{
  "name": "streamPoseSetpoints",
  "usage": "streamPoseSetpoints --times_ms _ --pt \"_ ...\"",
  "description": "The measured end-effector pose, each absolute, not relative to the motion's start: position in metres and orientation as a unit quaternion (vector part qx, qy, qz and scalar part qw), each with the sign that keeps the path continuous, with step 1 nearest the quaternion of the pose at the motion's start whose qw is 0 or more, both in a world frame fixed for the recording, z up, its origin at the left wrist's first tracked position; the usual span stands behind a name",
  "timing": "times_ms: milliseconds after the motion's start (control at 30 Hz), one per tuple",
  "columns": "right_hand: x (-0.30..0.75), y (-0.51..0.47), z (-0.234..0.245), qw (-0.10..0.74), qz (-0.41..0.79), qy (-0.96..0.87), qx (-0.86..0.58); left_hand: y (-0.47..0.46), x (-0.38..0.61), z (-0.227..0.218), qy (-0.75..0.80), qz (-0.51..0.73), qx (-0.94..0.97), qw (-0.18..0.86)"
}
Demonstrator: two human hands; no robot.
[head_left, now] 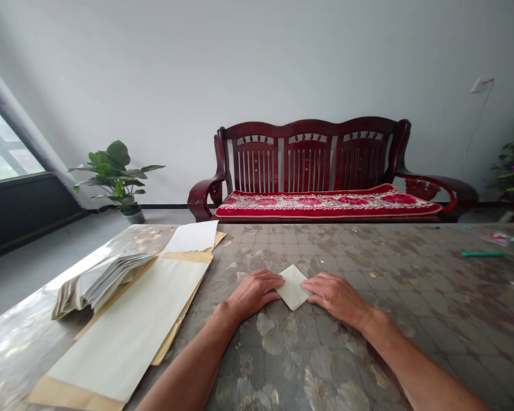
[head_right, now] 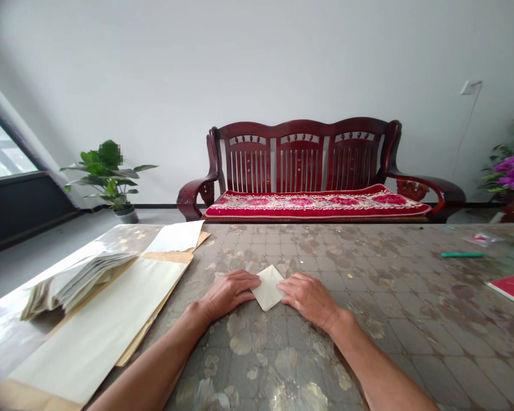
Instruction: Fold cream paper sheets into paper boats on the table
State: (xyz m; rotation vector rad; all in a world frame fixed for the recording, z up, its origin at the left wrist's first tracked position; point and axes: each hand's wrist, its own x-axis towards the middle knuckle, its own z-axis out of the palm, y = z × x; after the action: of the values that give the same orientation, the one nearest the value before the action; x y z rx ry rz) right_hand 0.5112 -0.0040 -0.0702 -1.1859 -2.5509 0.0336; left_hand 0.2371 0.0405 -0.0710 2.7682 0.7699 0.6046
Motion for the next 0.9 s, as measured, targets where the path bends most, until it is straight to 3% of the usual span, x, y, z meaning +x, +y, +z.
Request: streamPoseSetpoints --times_ms 300,700,900 --pt "0.506 -0.008 -0.069 0.177 -0.011 -0.891 -0.419 0.042 0.241 -0.079 0.259 0.224 0.939 0.042" --pt "0.5 -0.004 -0.077 0.237 0.018 -0.836 -0.495 0.041 0.244 -0.072 0.385 0.21 0.892 0.114" --pt "0.497 0.001 -0.076 0.223 0.043 -0.792 -0.566 0.043 0.245 -0.07 0.419 0.221 0.869 0.141"
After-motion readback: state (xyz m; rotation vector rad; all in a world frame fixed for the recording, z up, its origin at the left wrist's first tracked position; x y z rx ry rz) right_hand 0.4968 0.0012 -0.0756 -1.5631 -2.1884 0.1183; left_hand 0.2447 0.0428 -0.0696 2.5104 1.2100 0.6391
